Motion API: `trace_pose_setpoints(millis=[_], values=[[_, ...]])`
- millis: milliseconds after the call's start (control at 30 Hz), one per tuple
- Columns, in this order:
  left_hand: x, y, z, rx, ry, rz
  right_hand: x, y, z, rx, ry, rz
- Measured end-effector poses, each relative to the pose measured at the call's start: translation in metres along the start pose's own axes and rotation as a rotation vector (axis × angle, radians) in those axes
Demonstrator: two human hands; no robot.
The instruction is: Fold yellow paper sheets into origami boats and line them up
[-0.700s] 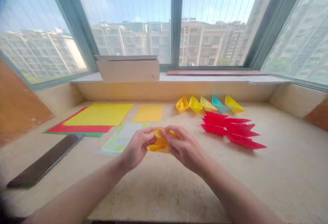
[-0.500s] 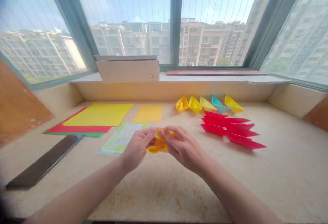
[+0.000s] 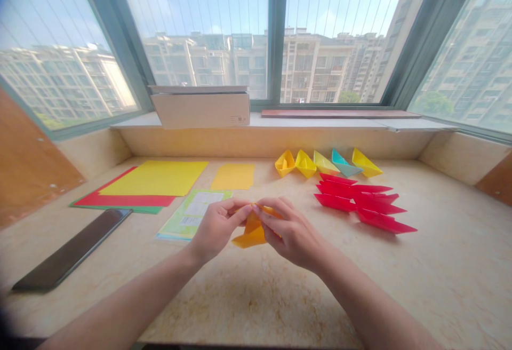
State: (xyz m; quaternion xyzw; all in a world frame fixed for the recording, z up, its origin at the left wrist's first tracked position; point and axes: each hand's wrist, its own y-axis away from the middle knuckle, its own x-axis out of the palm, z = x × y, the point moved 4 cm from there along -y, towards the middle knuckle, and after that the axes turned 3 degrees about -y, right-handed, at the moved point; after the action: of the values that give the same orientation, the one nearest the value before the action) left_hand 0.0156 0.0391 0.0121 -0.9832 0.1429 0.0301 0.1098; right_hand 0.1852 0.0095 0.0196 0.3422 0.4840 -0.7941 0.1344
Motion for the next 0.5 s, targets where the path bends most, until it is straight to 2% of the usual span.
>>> trace_pose_setpoints(millis=[100, 333, 500], values=[[-0.0021, 0.0005, -0.0019, 0.039, -0.078, -0.057, -0.0008, 0.0006, -0.0008, 0.005, -0.041, -0.049], [-0.0036, 0.0024, -0.0061, 0.112, -0.139, -0.071, -0.0001, 0.0006, -0.0016, 0.065, -0.168, -0.169], [-0.0038, 0.0026, -0.0063, 0.085, -0.085, -0.077, 0.0008, 0.0013, -0.0042, 0.112, -0.246, -0.186]])
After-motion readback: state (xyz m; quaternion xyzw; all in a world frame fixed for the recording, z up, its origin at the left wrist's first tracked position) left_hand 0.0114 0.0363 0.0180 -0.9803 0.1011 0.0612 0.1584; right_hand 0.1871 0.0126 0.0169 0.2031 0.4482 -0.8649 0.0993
